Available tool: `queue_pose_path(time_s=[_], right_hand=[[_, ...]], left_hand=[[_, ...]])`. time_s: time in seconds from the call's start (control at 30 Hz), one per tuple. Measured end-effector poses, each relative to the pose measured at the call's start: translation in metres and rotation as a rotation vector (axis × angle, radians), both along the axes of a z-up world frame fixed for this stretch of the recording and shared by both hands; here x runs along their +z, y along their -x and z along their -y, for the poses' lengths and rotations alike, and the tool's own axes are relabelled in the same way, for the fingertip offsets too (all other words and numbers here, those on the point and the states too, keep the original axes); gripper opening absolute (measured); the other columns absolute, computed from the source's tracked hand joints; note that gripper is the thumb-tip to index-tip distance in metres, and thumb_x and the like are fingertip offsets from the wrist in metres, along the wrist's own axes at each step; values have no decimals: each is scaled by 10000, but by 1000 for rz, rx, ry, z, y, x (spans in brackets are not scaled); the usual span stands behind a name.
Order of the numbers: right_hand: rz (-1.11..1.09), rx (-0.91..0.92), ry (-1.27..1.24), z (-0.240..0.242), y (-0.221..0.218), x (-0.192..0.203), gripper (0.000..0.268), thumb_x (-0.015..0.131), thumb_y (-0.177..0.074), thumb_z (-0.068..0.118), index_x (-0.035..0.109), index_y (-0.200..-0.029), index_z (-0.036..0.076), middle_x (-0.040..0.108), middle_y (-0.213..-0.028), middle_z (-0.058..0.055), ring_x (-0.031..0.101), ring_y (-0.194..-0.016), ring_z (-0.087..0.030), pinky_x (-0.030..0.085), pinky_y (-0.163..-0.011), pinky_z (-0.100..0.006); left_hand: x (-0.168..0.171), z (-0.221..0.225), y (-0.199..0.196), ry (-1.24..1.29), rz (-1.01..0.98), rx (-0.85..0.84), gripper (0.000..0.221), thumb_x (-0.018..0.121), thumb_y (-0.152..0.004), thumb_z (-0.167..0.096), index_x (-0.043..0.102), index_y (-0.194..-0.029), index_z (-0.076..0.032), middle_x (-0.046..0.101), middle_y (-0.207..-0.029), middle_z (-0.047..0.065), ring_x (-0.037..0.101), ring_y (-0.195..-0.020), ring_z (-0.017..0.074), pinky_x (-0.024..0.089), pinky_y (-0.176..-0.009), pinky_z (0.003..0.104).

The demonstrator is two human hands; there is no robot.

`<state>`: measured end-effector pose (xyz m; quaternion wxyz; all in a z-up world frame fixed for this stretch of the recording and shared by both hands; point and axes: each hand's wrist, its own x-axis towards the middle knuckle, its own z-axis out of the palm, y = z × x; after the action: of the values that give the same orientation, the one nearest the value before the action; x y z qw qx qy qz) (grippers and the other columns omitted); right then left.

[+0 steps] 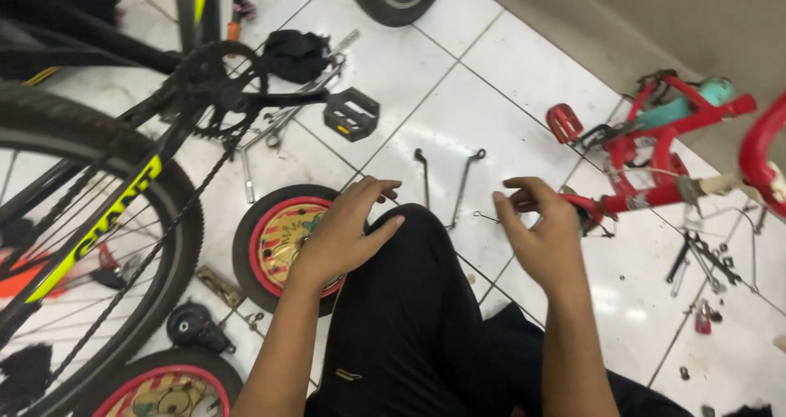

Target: Installing and securing the front wheel and fender onto a small bicycle frame using a wrench.

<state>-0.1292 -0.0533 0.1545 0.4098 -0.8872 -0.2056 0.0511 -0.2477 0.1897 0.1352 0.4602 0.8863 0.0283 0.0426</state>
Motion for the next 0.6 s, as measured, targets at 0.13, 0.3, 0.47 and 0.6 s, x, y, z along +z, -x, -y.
queue_pose_path(time_s=[0.13, 0.3, 0.47, 0.6], right_hand=[[-79, 280, 22, -84, 31, -4, 303, 727, -925, 229, 711, -1136, 13, 737, -854, -245, 735, -909, -447, 576, -841, -514], [-233, 658, 219, -169, 62, -25, 367, 648, -951, 206, 672, -1198, -65, 743, -906, -262, 743, -958, -425, 578, -920, -513], [-278, 818, 484, -221, 56, -94, 413, 648, -845, 21, 664, -1256, -22, 740, -1064, -233, 710, -1073, -411, 566, -928, -508], [-277, 859, 667, -234, 58, -121, 375, 687, -853, 56, 700, -1226, 23, 751, -1062, -226, 713, -1087, -410, 563, -912, -495]], left_hand=[[-45, -33, 59, -106, -44, 188, 517, 708, -886, -221, 575, -1351, -39, 637, -1105, 191, 603, -1111, 436, 486, -943, 559], [-96, -59, 129, -171, -135, 720, 676, 740, -861, -172, 438, -1430, 33, 450, -1271, 223, 446, -1262, 491, 428, -1036, 616], [-136, -75, 174, -70, -368, 975, 667, 660, -964, -314, 384, -1440, 63, 488, -1222, 236, 502, -1244, 408, 486, -1005, 517], [-177, -86, 187, 375, -502, 955, 858, 563, -965, -625, 328, -1473, 25, 597, -1238, 285, 642, -1168, 366, 594, -869, 484]])
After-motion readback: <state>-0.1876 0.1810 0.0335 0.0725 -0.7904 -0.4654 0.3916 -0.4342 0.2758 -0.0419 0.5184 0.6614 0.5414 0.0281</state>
